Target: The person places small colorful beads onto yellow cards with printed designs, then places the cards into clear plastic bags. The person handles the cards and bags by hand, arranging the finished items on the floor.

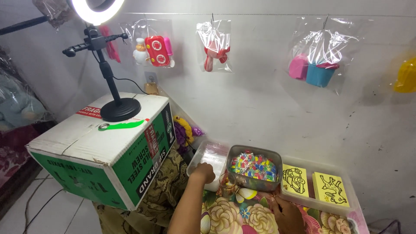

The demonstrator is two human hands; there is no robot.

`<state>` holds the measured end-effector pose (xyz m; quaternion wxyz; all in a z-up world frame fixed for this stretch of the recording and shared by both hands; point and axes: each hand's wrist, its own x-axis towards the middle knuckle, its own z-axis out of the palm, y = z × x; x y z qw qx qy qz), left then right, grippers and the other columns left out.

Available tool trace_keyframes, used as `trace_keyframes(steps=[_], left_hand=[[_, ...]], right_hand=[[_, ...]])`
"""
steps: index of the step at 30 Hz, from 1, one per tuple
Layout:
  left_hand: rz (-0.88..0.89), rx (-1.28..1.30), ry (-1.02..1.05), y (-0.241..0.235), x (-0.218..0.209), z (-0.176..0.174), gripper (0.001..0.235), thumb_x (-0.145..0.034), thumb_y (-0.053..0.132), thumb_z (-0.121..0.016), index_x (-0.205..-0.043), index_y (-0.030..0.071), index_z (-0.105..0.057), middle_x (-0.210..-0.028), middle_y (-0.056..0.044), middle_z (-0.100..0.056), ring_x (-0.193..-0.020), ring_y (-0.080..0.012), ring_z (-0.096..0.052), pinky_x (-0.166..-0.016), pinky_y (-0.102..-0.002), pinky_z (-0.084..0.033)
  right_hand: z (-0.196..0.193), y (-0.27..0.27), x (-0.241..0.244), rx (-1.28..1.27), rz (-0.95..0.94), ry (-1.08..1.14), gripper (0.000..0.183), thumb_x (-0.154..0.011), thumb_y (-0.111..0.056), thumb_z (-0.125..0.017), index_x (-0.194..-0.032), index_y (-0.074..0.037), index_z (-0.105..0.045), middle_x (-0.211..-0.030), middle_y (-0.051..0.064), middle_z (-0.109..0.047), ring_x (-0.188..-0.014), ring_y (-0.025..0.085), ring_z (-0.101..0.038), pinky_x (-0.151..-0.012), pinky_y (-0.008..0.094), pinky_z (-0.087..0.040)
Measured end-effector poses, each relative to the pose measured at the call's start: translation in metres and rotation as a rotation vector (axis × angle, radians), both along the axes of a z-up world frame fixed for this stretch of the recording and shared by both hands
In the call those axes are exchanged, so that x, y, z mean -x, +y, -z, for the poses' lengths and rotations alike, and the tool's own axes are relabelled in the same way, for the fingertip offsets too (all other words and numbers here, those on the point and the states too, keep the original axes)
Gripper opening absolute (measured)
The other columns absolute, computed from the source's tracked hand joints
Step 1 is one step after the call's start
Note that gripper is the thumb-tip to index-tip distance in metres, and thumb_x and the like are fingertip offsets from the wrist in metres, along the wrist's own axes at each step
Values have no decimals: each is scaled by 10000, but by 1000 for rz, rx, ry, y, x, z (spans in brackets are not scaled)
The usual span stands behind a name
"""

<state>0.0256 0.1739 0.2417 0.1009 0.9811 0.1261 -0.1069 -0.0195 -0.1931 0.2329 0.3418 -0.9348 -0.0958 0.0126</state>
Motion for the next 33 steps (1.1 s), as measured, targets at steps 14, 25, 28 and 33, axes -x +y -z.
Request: trace_keyframes(steps=[14, 25, 28, 33], left_hand=[[212, 276, -673, -53, 84, -174, 253, -783, -66, -662, -1001, 1, -771, -1144, -122, -728, -965, -281, -708, -927, -352, -564], [826, 194, -575, -165, 126, -130, 332, -731, -119, -575, -955, 35, -765, -1078, -71, -734, -752, -231, -708, -736, -353, -564], [829, 309, -555, -181, 131, -107, 328, -729, -111, -595, -958, 46, -768, -1112, -60, -726, -820, -233, -701, -765, -353, -563], [748, 597, -486, -190, 131, -71, 319, -721, -88, -656, -967, 78, -775, -1213, -30, -704, -1022, -239, -679, -851, -353, -558]], right_hand=[[-27, 3, 21, -96, 29, -112, 251, -906, -285, -580, -866, -74, -711, -738, 104, -754, -623, 281, -628, -633, 409, -475], [3, -59, 23, -1213, -89, 251, 693, -1043, -520, -374, -1166, 62, -729, -807, 152, -730, -694, 212, -655, -620, 313, -502], [-5, -71, 32, -1158, -46, 217, 581, -1020, -424, -428, -1124, 61, -731, -789, 156, -740, -662, 210, -661, -592, 310, -512], [-20, -78, 38, -1002, -4, 167, 247, -952, -134, -590, -998, 58, -738, -735, 166, -770, -564, 203, -680, -510, 300, -539]])
